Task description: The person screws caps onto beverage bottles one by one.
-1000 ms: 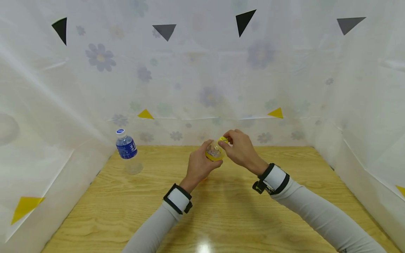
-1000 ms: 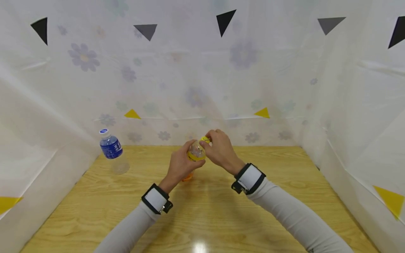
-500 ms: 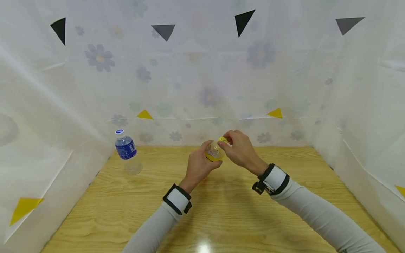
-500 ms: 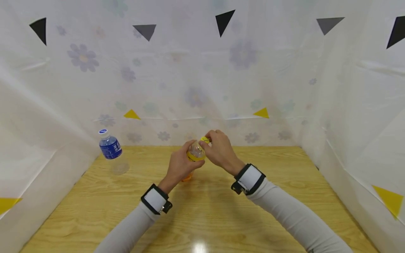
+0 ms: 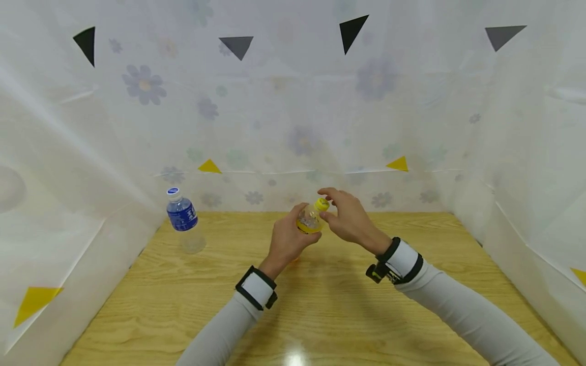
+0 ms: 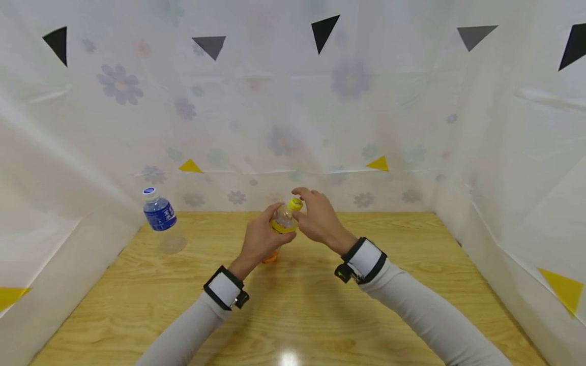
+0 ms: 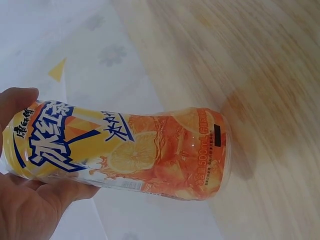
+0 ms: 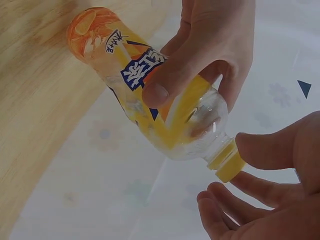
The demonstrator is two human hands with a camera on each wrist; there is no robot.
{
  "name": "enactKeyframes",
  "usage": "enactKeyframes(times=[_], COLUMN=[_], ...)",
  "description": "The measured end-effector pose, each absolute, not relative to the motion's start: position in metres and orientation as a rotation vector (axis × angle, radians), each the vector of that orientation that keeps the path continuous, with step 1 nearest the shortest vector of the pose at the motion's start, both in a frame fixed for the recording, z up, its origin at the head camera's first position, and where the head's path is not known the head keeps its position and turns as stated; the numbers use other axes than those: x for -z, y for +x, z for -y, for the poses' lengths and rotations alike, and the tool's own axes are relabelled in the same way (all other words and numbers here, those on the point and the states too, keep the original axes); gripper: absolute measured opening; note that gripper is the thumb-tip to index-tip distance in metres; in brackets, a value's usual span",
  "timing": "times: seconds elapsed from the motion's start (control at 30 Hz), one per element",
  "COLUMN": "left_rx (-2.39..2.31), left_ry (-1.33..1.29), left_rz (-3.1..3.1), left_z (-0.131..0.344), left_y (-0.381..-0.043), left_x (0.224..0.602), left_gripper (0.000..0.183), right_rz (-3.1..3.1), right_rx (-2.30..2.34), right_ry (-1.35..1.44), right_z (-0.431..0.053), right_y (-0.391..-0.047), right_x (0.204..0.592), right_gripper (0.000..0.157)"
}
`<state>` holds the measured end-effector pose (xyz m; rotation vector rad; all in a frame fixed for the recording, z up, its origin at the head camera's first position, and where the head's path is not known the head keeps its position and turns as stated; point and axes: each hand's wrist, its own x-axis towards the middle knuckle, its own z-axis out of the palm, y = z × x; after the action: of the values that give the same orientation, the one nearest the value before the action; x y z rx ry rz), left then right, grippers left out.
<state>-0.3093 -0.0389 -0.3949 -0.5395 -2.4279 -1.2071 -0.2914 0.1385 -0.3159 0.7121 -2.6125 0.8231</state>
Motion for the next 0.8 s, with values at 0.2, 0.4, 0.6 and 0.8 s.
enactKeyframes(times=[0.2, 0.4, 0.6, 0.8], left_rx=[1.203, 1.191, 1.172, 1.176], left_ry=[-0.541, -0.550, -0.537, -0.537], left_rz=[2.427, 2.427, 2.439, 2.437], left_z=[0.0386, 0.0380, 0.0375, 0.0372], left_y=[-0.3087, -0.3077, -0.3080, -0.3097], left_x=[0.3939, 0.3934, 0.3938, 0.3946], left_gripper=[0.072, 0.072, 0.072, 0.072], right_rz=[2.583, 2.550, 2.541, 2.555], right_rx=[-0.840, -0.864, -0.869, -0.872], right_ry=[0.753, 0.745, 0.739, 0.722], right_z=[-0.1383, -0.1385, -0.1383, -0.1384], right_y=[-0.2894, -0.2895, -0.2908, -0.2914], right_x=[0.3146, 0.3179, 0.3195, 0.3203], right_gripper=[0.044, 0.037, 0.036, 0.033])
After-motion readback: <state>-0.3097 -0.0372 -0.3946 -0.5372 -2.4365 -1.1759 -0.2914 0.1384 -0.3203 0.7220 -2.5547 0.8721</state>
